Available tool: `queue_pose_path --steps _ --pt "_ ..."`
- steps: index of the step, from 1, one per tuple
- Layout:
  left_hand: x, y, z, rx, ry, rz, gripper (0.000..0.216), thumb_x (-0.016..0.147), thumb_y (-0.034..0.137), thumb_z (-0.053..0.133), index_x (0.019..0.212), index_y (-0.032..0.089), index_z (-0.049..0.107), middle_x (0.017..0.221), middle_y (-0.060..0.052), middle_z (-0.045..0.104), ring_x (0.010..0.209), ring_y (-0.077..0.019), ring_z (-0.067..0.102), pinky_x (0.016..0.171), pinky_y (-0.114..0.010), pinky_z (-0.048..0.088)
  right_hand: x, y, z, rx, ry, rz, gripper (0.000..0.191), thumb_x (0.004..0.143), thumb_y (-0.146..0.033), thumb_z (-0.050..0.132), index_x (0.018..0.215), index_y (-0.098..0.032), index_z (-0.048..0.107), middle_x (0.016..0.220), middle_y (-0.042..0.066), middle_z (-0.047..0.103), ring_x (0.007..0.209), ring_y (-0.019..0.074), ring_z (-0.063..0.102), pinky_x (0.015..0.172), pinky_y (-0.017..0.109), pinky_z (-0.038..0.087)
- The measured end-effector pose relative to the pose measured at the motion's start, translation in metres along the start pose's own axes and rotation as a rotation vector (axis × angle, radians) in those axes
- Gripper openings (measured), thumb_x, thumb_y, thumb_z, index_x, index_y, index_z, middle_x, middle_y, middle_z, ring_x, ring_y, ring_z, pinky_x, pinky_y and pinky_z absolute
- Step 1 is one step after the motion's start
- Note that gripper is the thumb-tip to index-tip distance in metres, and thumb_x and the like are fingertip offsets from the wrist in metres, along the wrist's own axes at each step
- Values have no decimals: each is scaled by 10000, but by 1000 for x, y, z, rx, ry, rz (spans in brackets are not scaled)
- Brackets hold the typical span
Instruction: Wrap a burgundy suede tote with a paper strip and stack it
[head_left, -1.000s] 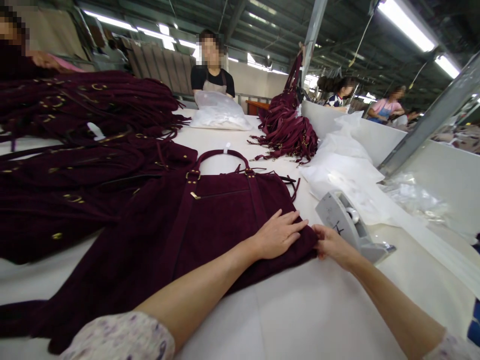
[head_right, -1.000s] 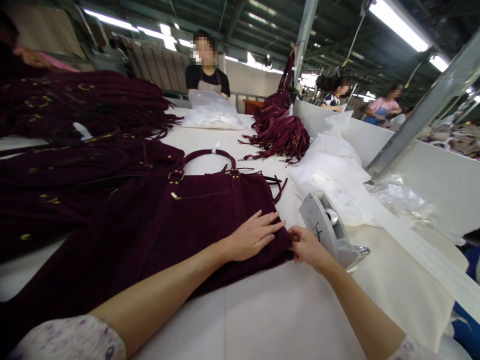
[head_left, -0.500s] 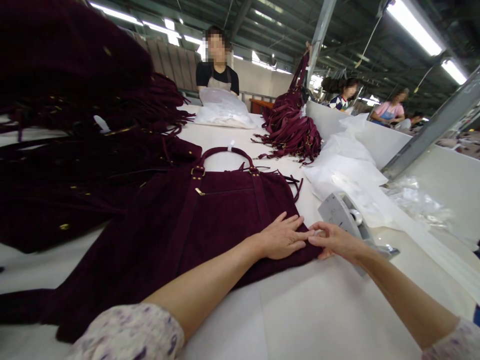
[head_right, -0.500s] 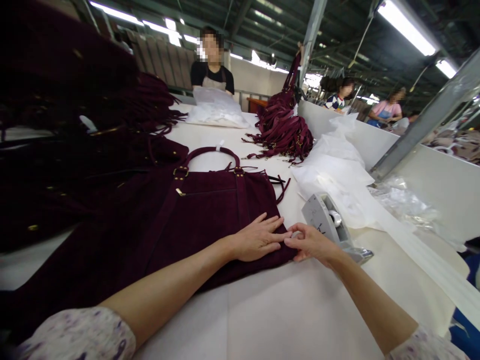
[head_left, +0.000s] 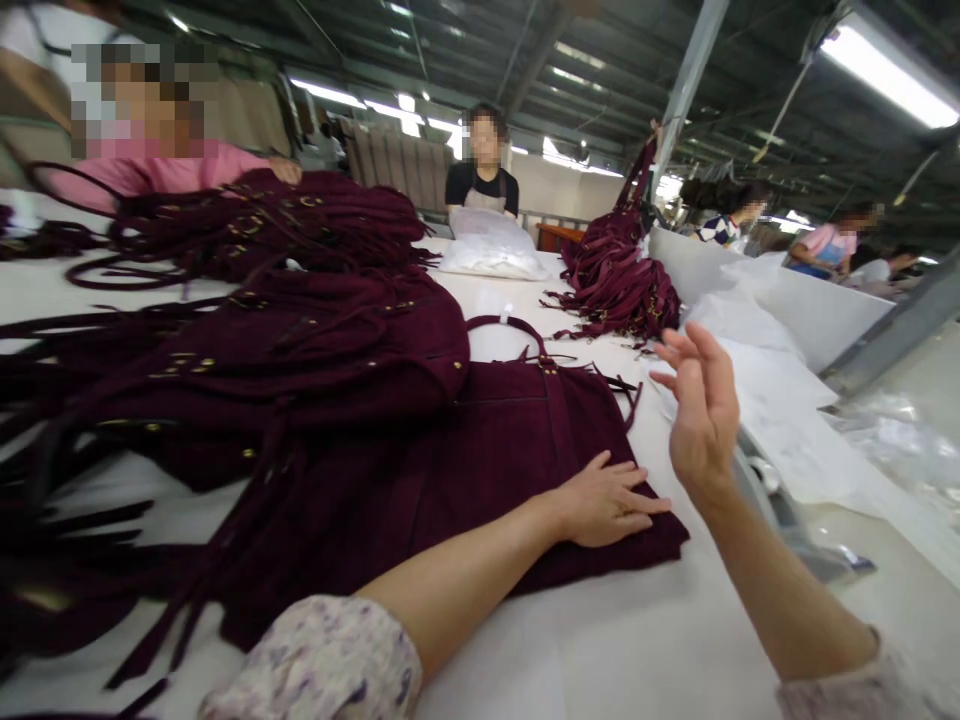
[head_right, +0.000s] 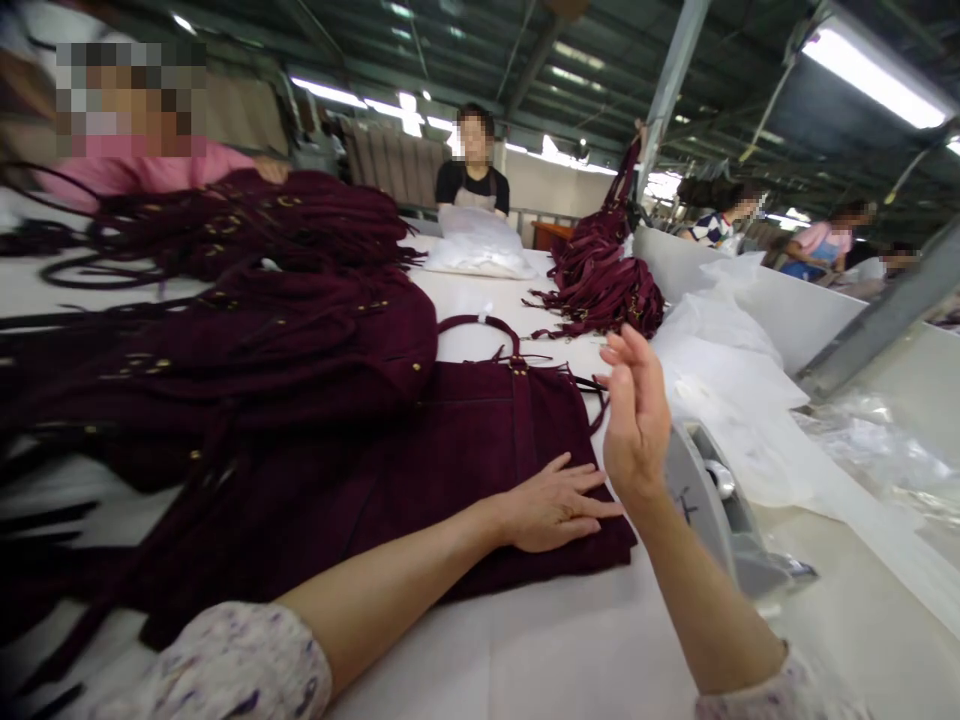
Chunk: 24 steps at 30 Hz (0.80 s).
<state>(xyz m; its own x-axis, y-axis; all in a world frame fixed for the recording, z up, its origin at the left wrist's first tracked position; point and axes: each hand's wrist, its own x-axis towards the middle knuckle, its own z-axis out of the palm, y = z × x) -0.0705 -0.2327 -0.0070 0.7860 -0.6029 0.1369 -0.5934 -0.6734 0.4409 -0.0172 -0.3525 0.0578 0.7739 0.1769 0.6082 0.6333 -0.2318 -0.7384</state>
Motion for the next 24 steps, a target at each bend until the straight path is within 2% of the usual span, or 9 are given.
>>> queue_pose_path --steps 1,4,6,8,10,13,18,21,24 --pt "0 0 3 -27 28 4 359 944 307 416 1267 278 569 1405 -67 491 1356 -270 378 1130 -593 169 -13 10 10 3 24 40 522 976 -441 267 1412 -180 387 1332 121 521 1229 236 486 1025 433 408" --pt "4 -6 13 -105 199 -73 331 825 90 453 1087 165 641 1168 -93 641 1166 -227 548 1076 -437 371 -52 53 28 -32 -119 195 555 958 -478 284 1413 -176 381 1319 140 539 1178 259 536 1001 474 422" --pt "3 -12 15 -139 399 -181 320 796 33 412 1001 127 638 1044 -104 658 1019 -201 603 945 -339 483 -66 74 33 -67 -184 161 560 949 -484 290 1395 -169 412 1335 139 534 1214 260 513 1047 475 381" --pt "-6 -14 11 -120 561 -258 306 806 29 380 971 123 620 1011 -105 637 956 -187 602 883 -307 507 -68 82 33 -116 -263 120 558 939 -493 296 1354 -159 464 1341 135 536 1240 261 492 1083 467 342" --pt "-23 -12 3 -28 617 -291 298 816 44 387 999 140 601 1065 -100 604 996 -186 577 918 -312 489 -66 79 32 -173 -322 93 552 929 -506 305 1300 -155 515 1318 129 558 1225 268 502 1080 461 346" --pt "-65 -7 -19 194 557 -387 285 837 90 426 1061 172 582 1134 -83 575 1039 -194 547 956 -336 456 -65 75 29 -250 -325 55 536 918 -523 309 1226 -165 563 1271 117 590 1166 283 542 1032 461 391" --pt "-174 -4 -54 582 460 -765 279 874 135 418 1090 147 595 1246 -110 571 1159 -241 512 1007 -410 399 -70 84 30 -291 -337 50 547 913 -544 280 1185 -177 580 1249 111 603 1132 308 563 980 473 430" --pt "-241 1 -56 647 339 -901 378 908 186 407 1260 158 541 1434 -101 455 1320 -252 402 1076 -428 338 -72 89 29 -315 -357 40 552 907 -556 281 1183 -186 585 1239 101 611 1106 312 578 963 479 444" --pt "-280 4 -47 590 260 -984 472 955 300 379 1413 191 403 1497 -77 381 1374 -247 343 1108 -431 310 -73 91 26 -336 -375 -15 544 909 -551 285 1190 -195 586 1246 98 607 1097 303 582 964 468 449"
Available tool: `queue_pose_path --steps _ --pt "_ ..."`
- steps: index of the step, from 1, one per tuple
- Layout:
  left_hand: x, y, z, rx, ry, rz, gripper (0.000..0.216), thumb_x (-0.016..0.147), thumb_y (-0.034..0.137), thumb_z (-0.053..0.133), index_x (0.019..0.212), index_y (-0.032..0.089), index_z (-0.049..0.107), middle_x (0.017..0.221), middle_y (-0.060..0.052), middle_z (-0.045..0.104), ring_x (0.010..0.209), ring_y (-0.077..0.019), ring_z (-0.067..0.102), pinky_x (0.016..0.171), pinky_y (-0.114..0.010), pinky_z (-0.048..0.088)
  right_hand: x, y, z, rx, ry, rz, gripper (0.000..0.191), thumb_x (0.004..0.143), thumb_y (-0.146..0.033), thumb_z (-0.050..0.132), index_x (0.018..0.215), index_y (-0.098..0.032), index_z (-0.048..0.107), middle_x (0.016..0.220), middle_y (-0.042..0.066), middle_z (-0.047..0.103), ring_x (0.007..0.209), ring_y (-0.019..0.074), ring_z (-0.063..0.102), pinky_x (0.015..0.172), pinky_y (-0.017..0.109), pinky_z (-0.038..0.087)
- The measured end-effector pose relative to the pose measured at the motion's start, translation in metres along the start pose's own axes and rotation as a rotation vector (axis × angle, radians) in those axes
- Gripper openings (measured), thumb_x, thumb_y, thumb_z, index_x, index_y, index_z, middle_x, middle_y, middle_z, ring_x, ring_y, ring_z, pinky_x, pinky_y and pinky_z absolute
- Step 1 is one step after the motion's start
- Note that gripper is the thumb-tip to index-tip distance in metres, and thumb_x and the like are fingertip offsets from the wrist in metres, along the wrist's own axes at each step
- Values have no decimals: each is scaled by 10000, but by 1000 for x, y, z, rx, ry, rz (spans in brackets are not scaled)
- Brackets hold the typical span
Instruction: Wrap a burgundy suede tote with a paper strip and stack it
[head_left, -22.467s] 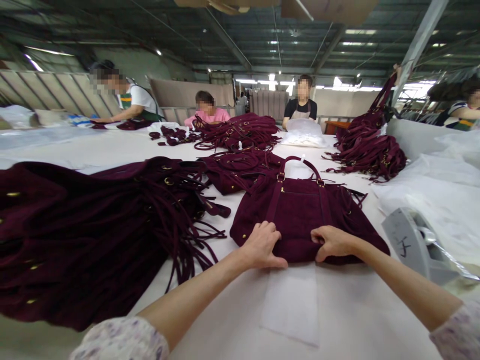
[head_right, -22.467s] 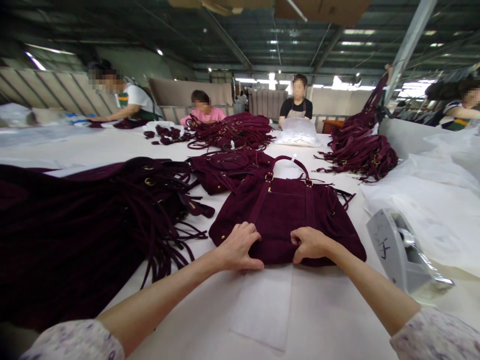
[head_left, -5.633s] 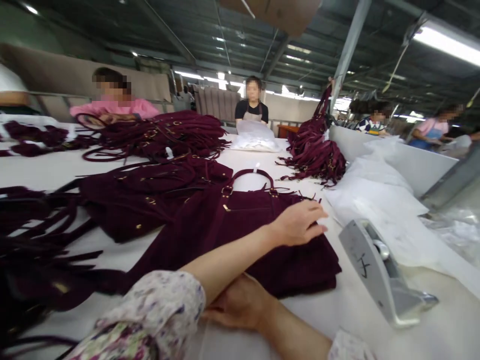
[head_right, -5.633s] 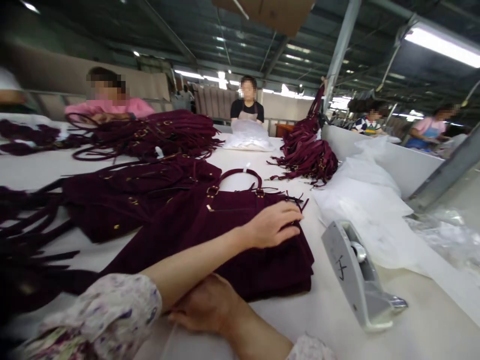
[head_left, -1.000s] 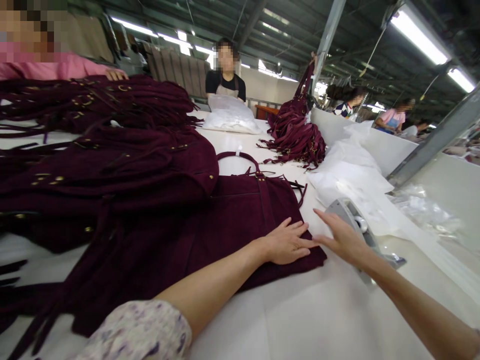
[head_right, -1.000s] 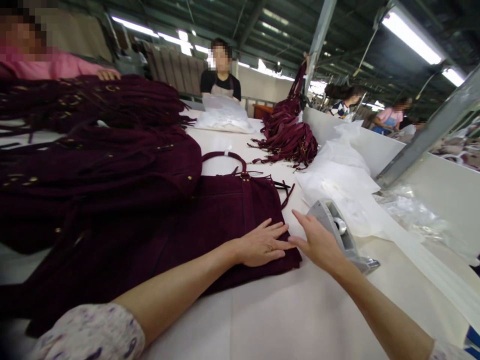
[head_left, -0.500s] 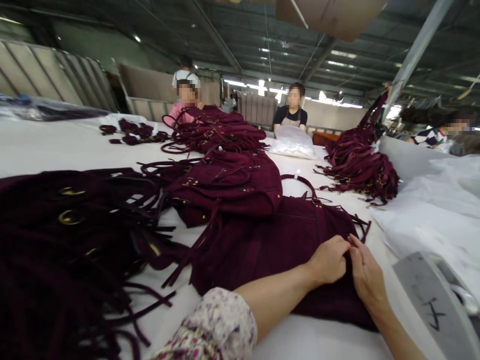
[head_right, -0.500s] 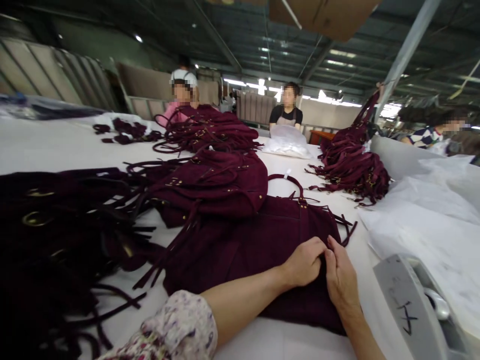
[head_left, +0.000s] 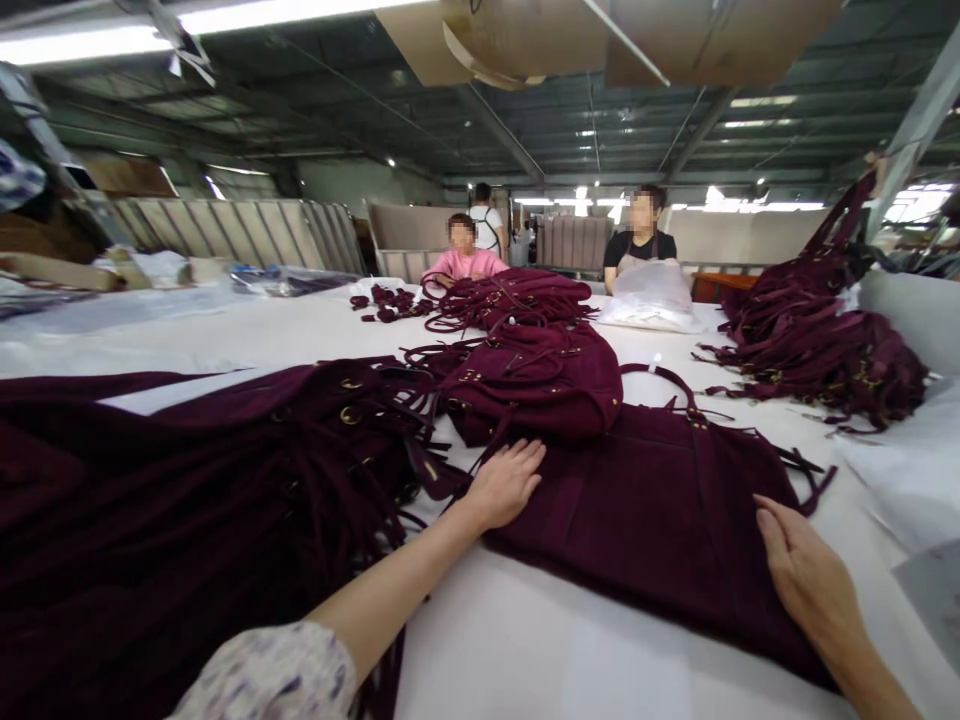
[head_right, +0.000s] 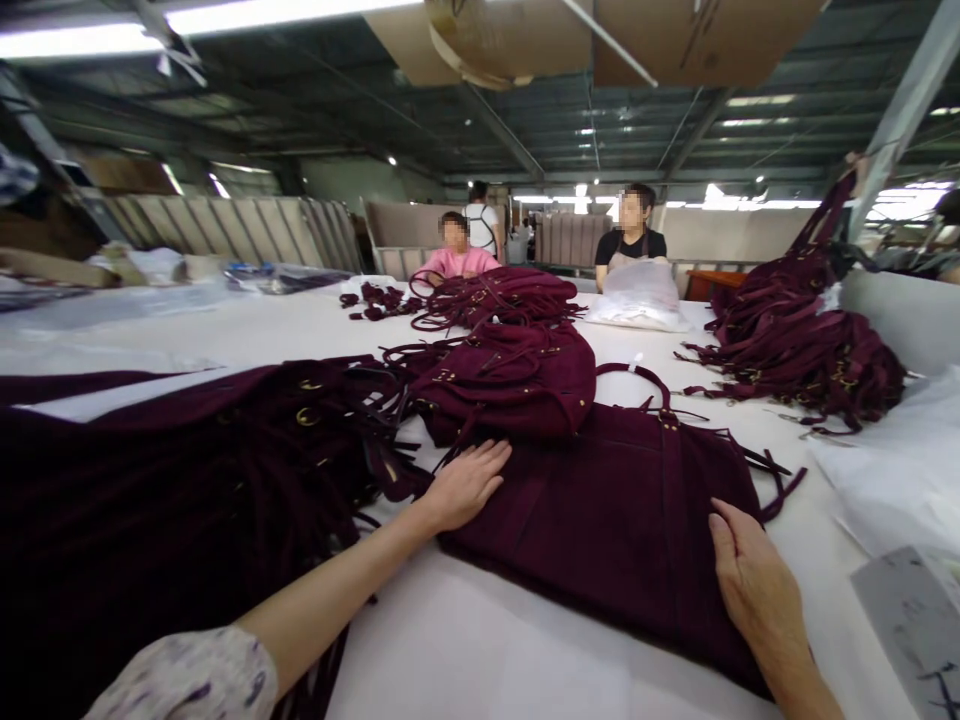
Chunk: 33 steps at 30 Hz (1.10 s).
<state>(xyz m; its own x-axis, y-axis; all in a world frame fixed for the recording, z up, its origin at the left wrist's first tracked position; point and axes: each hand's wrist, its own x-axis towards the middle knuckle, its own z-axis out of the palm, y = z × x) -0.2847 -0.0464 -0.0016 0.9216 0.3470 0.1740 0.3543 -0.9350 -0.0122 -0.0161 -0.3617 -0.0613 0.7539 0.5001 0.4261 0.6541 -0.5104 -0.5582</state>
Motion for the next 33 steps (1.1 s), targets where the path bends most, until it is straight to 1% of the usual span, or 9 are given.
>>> queue_pose_path --steps 6,8,12,17,20,23,26,30,33 --pt "-7 9 -8 -5 114 -57 398 956 252 390 1326 184 519 1452 -106 441 1364 -261 360 1111 -479 307 2 0 4 -74 41 -153 570 920 -540 298 1240 -149 562 1241 139 603 1115 292 571 983 459 443" --pt "-11 16 -18 -25 130 69 390 957 233 399 1327 203 519 1462 -95 430 1384 -235 332 1139 -465 265 3 2 7 -115 26 -249 582 912 -551 337 1269 -144 551 1270 148 587 1164 292 544 1009 458 421" --pt "-32 22 -30 -117 -56 338 450 985 323 361 1434 291 375 1485 -29 404 1396 -170 315 1171 -405 196 2 8 12 -216 -25 -325 603 908 -560 368 1328 -157 522 1337 144 549 1274 312 459 1045 497 366" --pt "-33 33 -37 -81 -136 249 406 990 307 310 1318 224 533 1390 -64 522 1324 -208 431 1141 -453 233 1 8 14 -300 -63 -298 589 930 -521 340 1340 -135 513 1366 144 528 1314 319 418 1073 518 309" --pt "-16 60 -47 -43 -50 155 398 984 318 319 1153 166 646 1279 -107 607 1238 -230 510 1111 -448 278 2 2 11 -324 -75 -295 575 933 -502 355 1340 -125 507 1369 143 526 1314 315 416 1075 507 305" --pt "-8 94 -46 -118 55 305 442 980 392 358 1368 211 468 1485 -77 397 1374 -211 342 1145 -402 228 2 -1 8 -336 -69 -292 554 933 -476 377 1351 -130 490 1368 144 526 1310 307 421 1069 501 314" --pt "-15 118 -33 -167 -60 537 500 961 428 412 1442 312 337 1530 -15 323 1408 -219 276 1144 -423 223 -2 -2 4 -334 -64 -305 529 936 -436 389 1348 -118 487 1360 157 529 1304 302 430 1065 489 329" --pt "-20 130 -22 -195 -96 474 381 986 407 353 1319 301 506 1396 -26 498 1262 -220 466 1046 -383 351 4 -11 -7 -314 -232 -325 389 923 -348 421 1164 -122 627 1223 163 624 1212 301 525 1020 439 394" --pt "-13 135 -25 -202 -73 405 291 972 393 406 1012 250 656 1121 -26 624 1007 -185 574 860 -313 434 32 -34 -16 -297 -401 -325 280 895 -336 472 963 -177 693 1013 128 701 1016 280 634 923 399 456"
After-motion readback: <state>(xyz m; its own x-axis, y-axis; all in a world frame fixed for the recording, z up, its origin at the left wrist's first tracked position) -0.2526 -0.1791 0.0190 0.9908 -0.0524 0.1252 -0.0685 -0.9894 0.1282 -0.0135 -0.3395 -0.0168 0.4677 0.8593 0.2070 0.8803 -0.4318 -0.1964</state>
